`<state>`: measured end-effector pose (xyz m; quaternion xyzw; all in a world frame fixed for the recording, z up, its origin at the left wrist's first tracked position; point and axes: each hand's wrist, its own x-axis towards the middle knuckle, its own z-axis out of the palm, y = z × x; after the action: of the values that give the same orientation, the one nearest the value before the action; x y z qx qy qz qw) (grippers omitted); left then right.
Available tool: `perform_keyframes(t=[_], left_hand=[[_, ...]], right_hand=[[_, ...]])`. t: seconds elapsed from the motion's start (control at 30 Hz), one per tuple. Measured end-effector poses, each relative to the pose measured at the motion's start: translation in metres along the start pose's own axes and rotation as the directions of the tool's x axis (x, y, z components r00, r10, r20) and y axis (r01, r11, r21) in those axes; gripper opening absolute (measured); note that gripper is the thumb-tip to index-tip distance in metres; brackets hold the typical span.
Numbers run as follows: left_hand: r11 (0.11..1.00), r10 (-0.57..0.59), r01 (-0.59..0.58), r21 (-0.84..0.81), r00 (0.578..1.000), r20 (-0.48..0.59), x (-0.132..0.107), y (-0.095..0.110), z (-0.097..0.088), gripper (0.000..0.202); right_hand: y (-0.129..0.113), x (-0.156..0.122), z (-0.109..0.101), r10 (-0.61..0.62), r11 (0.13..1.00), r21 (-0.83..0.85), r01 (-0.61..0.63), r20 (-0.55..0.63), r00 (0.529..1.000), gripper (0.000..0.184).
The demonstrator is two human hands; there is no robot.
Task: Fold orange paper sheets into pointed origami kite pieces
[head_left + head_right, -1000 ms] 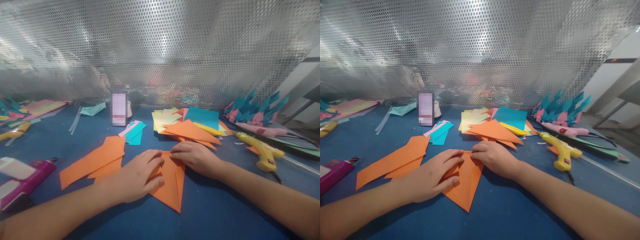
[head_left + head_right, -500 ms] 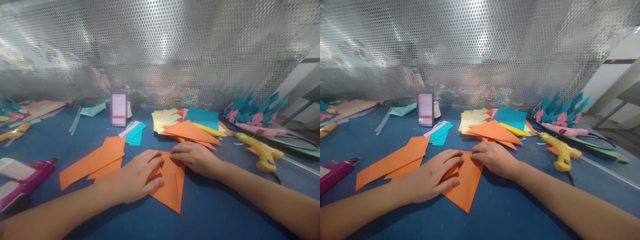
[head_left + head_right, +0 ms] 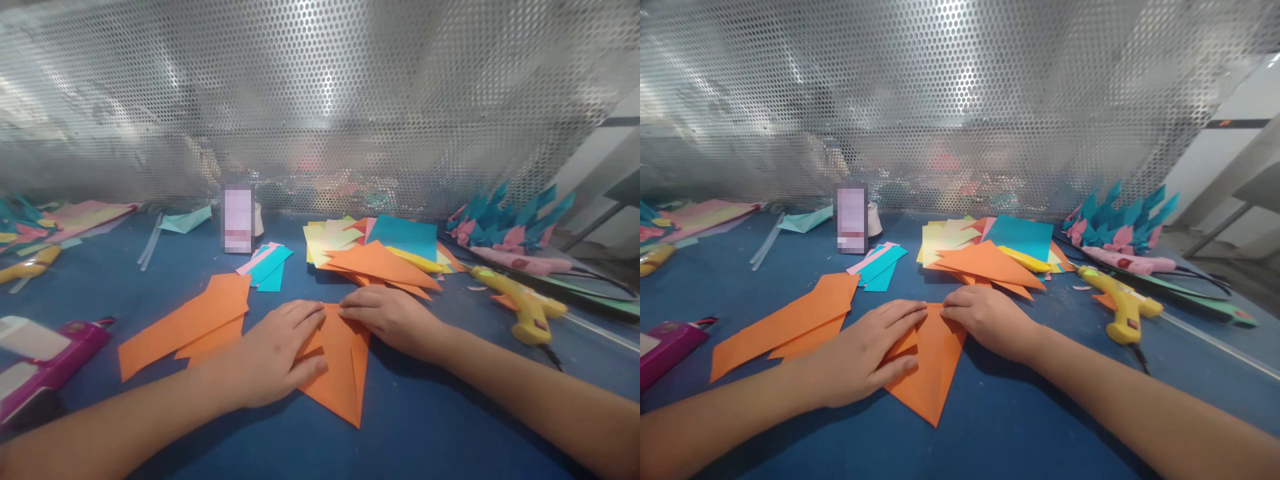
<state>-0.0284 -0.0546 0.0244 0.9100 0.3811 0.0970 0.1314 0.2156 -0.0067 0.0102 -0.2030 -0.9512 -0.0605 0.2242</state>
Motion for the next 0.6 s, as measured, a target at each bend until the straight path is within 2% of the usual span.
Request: perform_keyframes(t=[0.37,0.6], left_hand=[[0.995,0.05,-0.039,0.089,0.99,-0.131,0.0011,0.003,-0.0002,0.041],[0.997,0.032,-0.023,0.076,0.993,-0.114,0.0014,0.0047,-0.0025,0.041]], right_hand=[[-0.0005,0.0002,0.0003,-0.009,0.999,-0.043,0.009,0.003,1.0,0.029],[0.0003,-0.0012,0.0021,-0.014,0.999,-0.036,0.014,-0.003,1.0,0.028]])
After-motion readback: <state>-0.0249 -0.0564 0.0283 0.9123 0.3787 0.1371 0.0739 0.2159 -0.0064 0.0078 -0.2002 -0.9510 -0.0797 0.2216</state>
